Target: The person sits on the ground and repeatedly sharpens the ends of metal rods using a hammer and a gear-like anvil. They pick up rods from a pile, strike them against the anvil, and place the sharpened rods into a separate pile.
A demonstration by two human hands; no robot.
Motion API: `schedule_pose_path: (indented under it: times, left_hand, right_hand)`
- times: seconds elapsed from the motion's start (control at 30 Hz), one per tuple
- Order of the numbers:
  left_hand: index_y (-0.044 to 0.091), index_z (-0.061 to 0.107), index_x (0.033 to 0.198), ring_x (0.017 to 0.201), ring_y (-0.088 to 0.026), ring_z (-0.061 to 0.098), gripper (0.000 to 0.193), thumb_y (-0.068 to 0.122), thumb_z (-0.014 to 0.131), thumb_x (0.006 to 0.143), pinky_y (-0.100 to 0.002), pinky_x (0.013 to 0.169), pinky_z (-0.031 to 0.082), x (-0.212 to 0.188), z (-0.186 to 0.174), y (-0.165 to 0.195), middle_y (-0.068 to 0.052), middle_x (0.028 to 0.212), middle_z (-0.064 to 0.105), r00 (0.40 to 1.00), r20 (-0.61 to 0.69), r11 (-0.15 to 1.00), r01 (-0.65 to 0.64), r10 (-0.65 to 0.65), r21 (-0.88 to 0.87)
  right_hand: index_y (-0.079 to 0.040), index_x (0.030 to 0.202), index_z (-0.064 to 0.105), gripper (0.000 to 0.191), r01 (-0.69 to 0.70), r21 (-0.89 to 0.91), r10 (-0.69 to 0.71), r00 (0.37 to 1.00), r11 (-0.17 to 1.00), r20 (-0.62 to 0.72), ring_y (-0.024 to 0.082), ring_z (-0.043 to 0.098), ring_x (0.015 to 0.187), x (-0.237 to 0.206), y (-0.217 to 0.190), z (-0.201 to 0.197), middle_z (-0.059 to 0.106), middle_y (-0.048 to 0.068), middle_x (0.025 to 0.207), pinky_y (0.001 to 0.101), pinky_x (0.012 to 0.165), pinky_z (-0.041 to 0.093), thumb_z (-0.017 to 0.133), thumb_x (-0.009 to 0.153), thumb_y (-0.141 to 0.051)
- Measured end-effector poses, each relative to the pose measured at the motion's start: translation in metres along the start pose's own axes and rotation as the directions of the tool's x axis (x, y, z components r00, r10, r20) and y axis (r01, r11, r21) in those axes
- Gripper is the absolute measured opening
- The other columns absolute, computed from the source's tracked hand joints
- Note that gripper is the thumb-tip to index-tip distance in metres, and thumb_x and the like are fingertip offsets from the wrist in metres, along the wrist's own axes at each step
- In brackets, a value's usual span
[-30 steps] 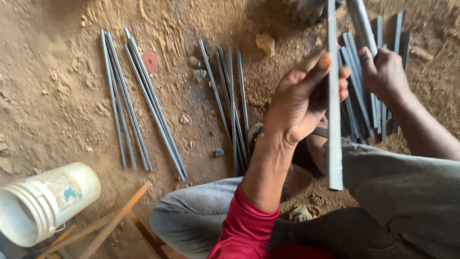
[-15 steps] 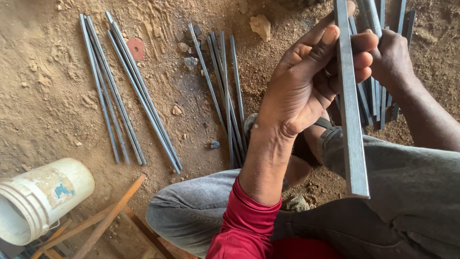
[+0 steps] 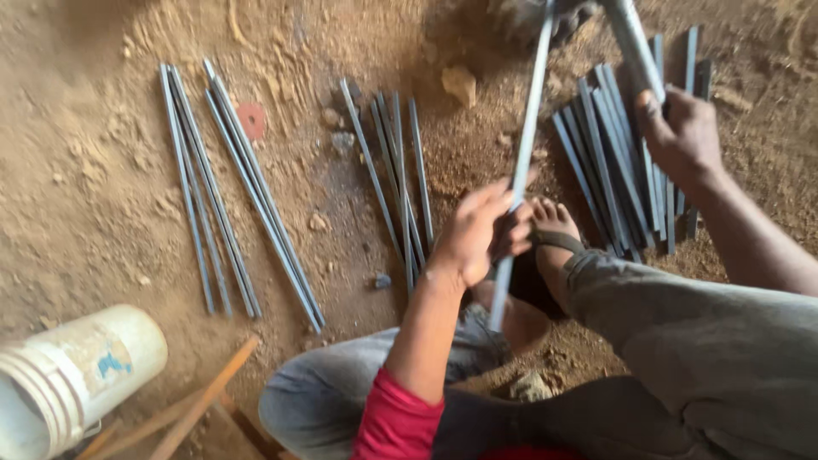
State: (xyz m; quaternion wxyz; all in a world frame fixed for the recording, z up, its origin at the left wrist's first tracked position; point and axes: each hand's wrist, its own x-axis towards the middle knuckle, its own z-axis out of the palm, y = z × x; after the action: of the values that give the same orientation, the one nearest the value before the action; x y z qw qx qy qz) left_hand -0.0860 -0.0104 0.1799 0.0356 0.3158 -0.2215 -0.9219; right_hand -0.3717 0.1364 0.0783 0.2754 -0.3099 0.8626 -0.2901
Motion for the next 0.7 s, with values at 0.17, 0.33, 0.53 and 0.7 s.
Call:
schedule_pose_path:
  times: [0.17,0.33,0.53,0.7]
  left_hand:
    - [0.008,0.067,0.121,0.048,-0.001,0.036,0.029,0.028,0.051,0.109,-0.017,0.039,0.028,0.012,-0.065,-0.072,0.008,0.068,0.046,0.924,-0.377,0.948,0.058,0.068,0.313]
    - [0.01,0.065,0.115,0.045,-0.001,0.033,0.026,0.032,0.051,0.112,-0.019,0.037,0.025,0.027,-0.099,-0.102,0.008,0.064,0.044,0.935,-0.354,0.971,0.047,0.04,0.235]
    - [0.013,0.068,0.113,0.044,0.0,0.033,0.024,0.031,0.053,0.109,-0.018,0.037,0.025,0.037,-0.104,-0.099,0.009,0.063,0.047,0.917,-0.39,0.962,0.029,0.083,0.272]
    - [0.012,0.071,0.112,0.045,0.001,0.035,0.026,0.031,0.052,0.109,-0.018,0.037,0.027,0.037,-0.1,-0.095,0.008,0.063,0.048,0.895,-0.418,0.922,0.017,0.158,0.387]
  right_hand:
    - [-0.007,0.091,0.057,0.052,0.15,0.114,-0.138,0.984,0.982,-0.11,0.01,0.047,0.049,0.007,-0.003,-0.005,0.053,0.001,0.066,0.0307,0.039,0.04,0.048,0.119,-0.049]
    - [-0.005,0.094,0.055,0.054,0.632,0.325,-0.515,0.768,0.703,-0.381,0.009,0.054,0.05,0.022,-0.009,-0.012,0.056,0.005,0.074,0.0301,0.045,0.044,0.048,0.114,-0.055]
    - [-0.005,0.097,0.058,0.047,0.44,0.04,-0.432,0.893,0.897,-0.127,0.008,0.058,0.055,0.049,-0.019,-0.023,0.061,0.005,0.075,0.0252,0.042,0.048,0.042,0.127,-0.037]
    - [-0.012,0.098,0.059,0.041,0.171,0.232,-0.162,0.985,0.958,-0.055,0.01,0.054,0.056,0.068,-0.026,-0.031,0.062,0.005,0.077,0.0292,0.042,0.045,0.051,0.121,-0.045]
